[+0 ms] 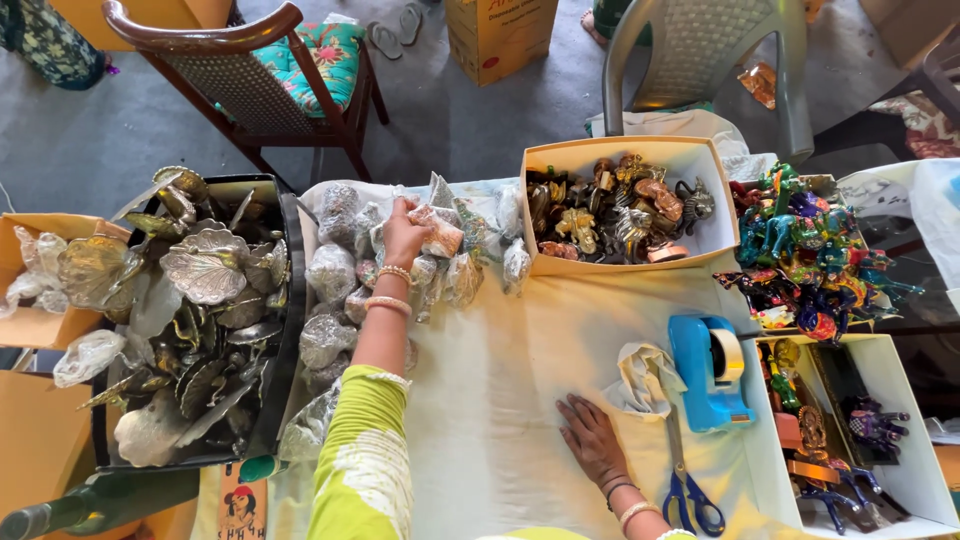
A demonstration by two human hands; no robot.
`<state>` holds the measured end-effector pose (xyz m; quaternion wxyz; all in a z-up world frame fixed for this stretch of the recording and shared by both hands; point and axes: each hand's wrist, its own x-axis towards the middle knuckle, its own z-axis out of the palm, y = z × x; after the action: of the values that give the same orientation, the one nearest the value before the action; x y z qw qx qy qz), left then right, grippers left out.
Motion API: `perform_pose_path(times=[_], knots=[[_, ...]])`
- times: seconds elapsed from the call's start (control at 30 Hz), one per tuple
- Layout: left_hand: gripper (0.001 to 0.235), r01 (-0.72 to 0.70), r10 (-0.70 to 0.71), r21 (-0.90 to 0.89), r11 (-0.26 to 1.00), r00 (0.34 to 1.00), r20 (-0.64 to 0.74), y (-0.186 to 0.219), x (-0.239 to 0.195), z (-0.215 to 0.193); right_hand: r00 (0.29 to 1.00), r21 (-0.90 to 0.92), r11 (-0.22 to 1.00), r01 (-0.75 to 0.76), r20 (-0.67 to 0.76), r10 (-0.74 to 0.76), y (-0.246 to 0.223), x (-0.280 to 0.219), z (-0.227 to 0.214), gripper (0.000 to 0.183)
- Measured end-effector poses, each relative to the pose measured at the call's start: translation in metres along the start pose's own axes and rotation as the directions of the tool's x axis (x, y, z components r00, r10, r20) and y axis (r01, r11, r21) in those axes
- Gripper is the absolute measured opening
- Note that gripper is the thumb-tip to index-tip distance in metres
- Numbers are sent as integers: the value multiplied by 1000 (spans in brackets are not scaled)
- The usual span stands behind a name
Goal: The person wraps small decorative figurines in bubble wrap and secures them with tape. They handle each item individually, wrapping it carefully and placing the finished packages on the table.
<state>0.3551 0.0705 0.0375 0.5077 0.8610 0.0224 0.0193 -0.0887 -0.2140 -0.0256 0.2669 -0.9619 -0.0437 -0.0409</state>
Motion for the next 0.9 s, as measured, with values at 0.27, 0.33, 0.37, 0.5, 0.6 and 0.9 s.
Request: perform_pose_path(times=[0.27,0.33,0.37,0.5,0.6,0.9], knots=[[44,6,-50,203,979,976,210,-60,57,19,1000,2,1000,-14,12,14,-1,2,-2,46],[48,-32,-34,257,966,968,250,-63,66,20,999,3,1000,-28,24,28,-2,2,-3,46],[52,-64,-47,394,917,963,265,-55,66,18,1000,1,1000,-19,16,19,-2,3,-4,46],[65,46,-269,651,758,931,247,14,38,-7,1000,1,1000,-8,11,8,-2,2,-3,46],[57,-20,-256,698,715,922,289,-34,56,-1,1000,3,1000,-12,12,12,-1,2,-2,46],[73,-41,-259,727,685,920,296,-11,38,-18,1000,2,1000,2,-3,-2,0,1,0,46]])
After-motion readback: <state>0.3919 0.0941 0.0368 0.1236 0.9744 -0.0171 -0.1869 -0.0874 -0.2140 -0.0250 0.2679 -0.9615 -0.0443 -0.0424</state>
